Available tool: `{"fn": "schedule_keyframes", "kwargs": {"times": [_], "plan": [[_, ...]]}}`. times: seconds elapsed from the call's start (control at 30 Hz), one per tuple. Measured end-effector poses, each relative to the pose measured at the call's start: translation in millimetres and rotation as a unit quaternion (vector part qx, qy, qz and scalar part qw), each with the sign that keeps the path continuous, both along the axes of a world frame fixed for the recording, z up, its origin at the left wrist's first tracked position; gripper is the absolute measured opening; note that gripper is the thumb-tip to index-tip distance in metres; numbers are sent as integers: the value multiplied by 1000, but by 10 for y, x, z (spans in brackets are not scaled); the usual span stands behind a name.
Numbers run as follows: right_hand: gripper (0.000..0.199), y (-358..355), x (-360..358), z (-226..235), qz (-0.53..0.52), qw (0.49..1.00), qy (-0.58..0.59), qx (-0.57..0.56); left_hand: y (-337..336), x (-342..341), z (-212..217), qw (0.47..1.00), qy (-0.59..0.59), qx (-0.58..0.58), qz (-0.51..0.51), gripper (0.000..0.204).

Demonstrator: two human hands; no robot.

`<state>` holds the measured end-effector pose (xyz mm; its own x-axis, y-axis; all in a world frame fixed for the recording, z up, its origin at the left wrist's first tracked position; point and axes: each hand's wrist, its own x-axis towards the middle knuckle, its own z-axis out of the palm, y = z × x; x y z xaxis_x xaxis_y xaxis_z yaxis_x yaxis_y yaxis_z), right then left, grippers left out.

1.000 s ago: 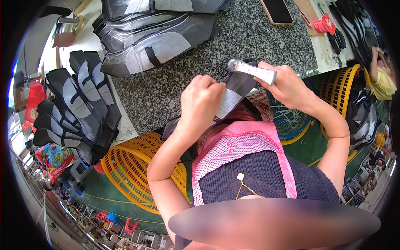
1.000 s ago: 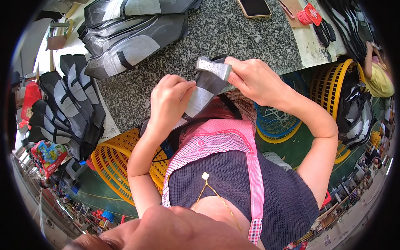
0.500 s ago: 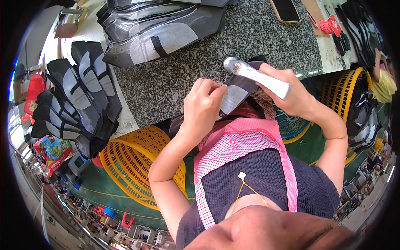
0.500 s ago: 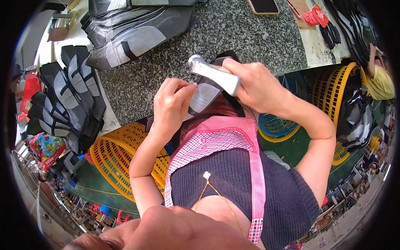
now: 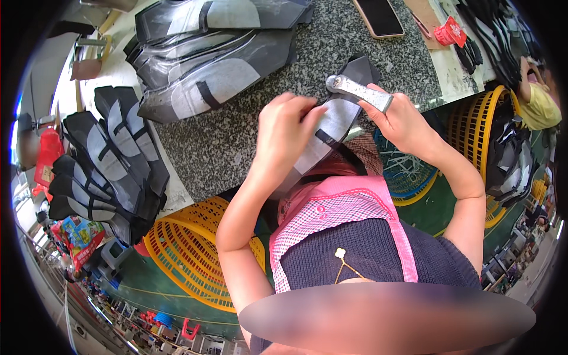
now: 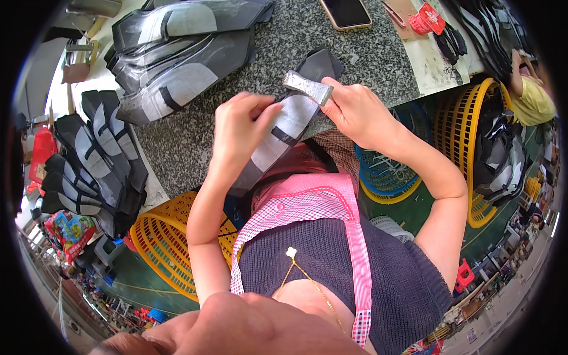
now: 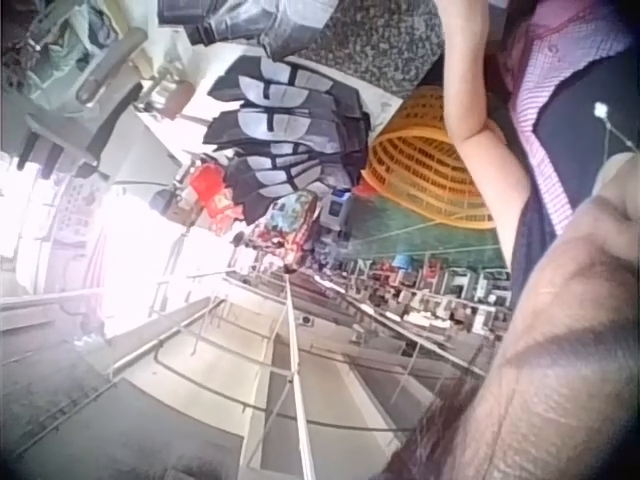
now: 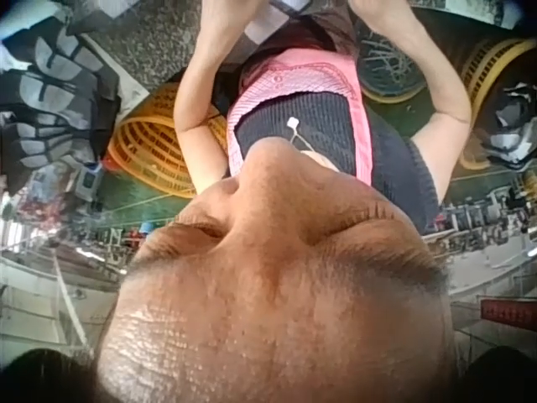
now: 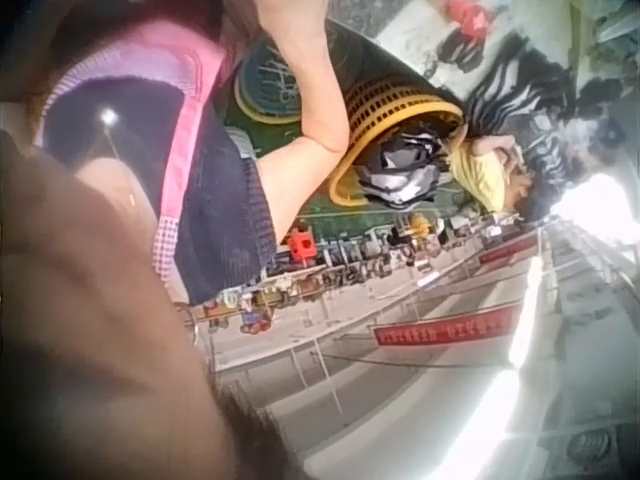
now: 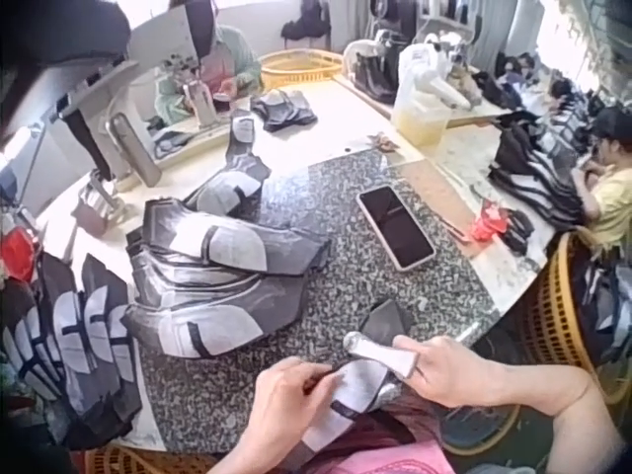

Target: Hammering the edges of shoe upper components on a workbench.

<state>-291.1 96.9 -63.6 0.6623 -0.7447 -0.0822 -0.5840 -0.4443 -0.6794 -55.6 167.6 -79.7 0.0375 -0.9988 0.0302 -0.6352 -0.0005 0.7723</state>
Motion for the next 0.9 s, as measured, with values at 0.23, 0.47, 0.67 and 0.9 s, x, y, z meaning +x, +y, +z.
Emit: {"fn": "schedule_keyframes", "kwargs": {"times": [0.23,0.47,0.67,0.9], "plan": [[24,-174,-12,119,20,1000,7,19,232,-25,-5,998,-5,-61,-2,13],[17,-23,-33,143,73,996,9,50,265,-50,4,987,-103,-94,-79,25],[18,55,93,343,-8,994,-101,30,296,-78,0,979,-149,-105,-95,27],[19,-31,140,306,25,997,-28,63,353,-95,-104,977,-162,-142,-6,10]]}}
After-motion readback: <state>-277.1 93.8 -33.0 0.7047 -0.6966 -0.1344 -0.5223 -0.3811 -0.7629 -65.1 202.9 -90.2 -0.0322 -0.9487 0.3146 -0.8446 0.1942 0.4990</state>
